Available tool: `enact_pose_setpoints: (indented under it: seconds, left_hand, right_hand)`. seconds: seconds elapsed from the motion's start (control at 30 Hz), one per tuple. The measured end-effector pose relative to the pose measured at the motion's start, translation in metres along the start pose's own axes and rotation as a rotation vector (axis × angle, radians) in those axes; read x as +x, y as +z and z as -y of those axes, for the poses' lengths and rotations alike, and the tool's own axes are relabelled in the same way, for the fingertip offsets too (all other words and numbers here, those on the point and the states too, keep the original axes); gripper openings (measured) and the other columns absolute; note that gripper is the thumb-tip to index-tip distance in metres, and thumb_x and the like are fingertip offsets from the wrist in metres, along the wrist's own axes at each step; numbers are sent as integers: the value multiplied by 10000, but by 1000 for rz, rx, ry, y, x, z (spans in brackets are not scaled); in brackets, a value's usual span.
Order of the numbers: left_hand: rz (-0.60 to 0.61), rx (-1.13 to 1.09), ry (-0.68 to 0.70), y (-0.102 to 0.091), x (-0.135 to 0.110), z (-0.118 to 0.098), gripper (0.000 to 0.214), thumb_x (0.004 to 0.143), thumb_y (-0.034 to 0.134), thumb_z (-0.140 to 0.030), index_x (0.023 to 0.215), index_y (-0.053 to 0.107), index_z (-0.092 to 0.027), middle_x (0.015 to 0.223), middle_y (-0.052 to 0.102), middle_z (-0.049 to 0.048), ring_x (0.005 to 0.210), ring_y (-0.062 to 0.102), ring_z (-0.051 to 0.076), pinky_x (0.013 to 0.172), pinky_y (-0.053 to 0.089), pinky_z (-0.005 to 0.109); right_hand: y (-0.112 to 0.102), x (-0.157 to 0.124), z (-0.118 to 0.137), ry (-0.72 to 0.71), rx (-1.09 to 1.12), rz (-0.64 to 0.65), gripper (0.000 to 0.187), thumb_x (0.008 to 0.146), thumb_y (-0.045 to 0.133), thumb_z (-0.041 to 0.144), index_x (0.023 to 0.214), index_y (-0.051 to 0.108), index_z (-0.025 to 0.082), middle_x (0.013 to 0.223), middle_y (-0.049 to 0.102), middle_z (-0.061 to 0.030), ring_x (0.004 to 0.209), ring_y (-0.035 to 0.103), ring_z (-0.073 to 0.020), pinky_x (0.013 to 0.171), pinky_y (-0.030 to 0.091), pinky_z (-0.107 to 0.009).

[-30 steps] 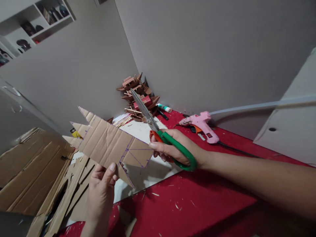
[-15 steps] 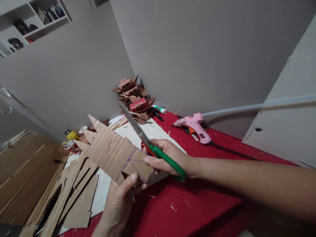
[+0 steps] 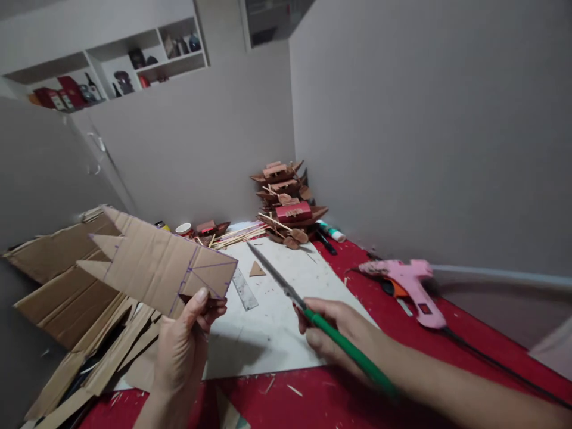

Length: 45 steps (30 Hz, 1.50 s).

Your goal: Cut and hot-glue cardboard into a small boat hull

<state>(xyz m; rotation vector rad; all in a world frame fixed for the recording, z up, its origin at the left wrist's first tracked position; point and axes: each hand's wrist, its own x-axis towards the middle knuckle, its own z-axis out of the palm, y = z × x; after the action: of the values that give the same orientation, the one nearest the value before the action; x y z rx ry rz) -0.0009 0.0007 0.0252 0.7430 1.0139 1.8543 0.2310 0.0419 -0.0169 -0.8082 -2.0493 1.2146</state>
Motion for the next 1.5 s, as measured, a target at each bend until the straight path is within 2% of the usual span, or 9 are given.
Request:
enact_pose_setpoints:
  seconds: [0.17, 0.33, 0.43, 0.57, 0.67, 0.8, 0.97, 1.2, 1.5]
  left_hand:
    - [11, -26, 48, 0, -2, 0, 237, 557, 871, -262, 670, 719, -119, 614, 716, 32, 555, 675, 147, 539, 574, 223]
    - [23, -28, 68, -1, -4, 6, 256, 597, 859, -249, 778, 719, -137, 668, 726, 16, 562, 678, 152, 542, 579, 240]
    - [24, 18, 50, -3, -6, 11, 273, 628, 847, -271, 824, 723, -127, 721, 740, 35, 585, 682, 158, 550, 579, 243]
    - [20, 72, 47, -5, -7, 18, 276, 655, 835, -302, 848, 739, -130, 717, 740, 39, 600, 684, 163, 583, 583, 248]
    - [27, 124, 54, -7, -8, 24, 260, 680, 816, -329, 830, 752, -126, 731, 748, 59, 617, 689, 175, 606, 583, 261]
    - [33, 166, 68, -6, -9, 28, 253, 694, 799, -350, 799, 755, -125, 743, 752, 75, 630, 691, 189, 616, 581, 278]
    - [23, 178, 70, -4, -13, 27, 279, 681, 806, -338, 843, 749, -118, 754, 754, 78, 633, 698, 207, 625, 588, 307]
    - [43, 245, 65, -4, -17, 31, 275, 733, 770, -372, 842, 743, -121, 753, 754, 78, 644, 700, 213, 618, 570, 304]
    - [22, 271, 61, -2, -20, 32, 314, 710, 782, -410, 832, 731, -126, 760, 752, 74, 639, 706, 220, 627, 578, 319]
  right_hand:
    - [5, -6, 7, -71, -264, 93, 532, 818, 480, 711, 867, 539, 184, 716, 544, -20, 630, 441, -146, 596, 407, -255]
    - [7, -9, 18, -47, -315, 146, 558, 822, 437, 725, 887, 569, 186, 697, 571, -34, 606, 452, -157, 562, 390, -261]
    - [8, -8, 18, -38, -346, 164, 485, 830, 483, 662, 882, 563, 186, 714, 574, -30, 614, 453, -153, 575, 389, -257]
    - [10, -7, 13, -5, -351, 230, 379, 827, 550, 564, 879, 524, 190, 766, 589, -16, 641, 473, -142, 584, 377, -240]
    - [10, -6, 12, -2, -353, 259, 402, 845, 506, 586, 896, 513, 187, 787, 590, -19, 649, 469, -139, 587, 369, -240]
    - [10, -7, 13, -26, -356, 245, 451, 849, 473, 636, 901, 506, 189, 769, 582, -18, 635, 454, -138, 591, 372, -243]
    - [9, -6, 16, -45, -348, 252, 416, 867, 460, 609, 889, 487, 195, 742, 534, -1, 623, 422, -130, 574, 361, -233]
    - [11, -7, 11, -22, -279, 256, 377, 844, 512, 574, 856, 450, 202, 736, 511, 10, 621, 394, -121, 545, 329, -221]
    - [9, -7, 14, 13, -251, 273, 301, 795, 613, 457, 861, 458, 208, 761, 524, 14, 642, 403, -129, 561, 328, -225]
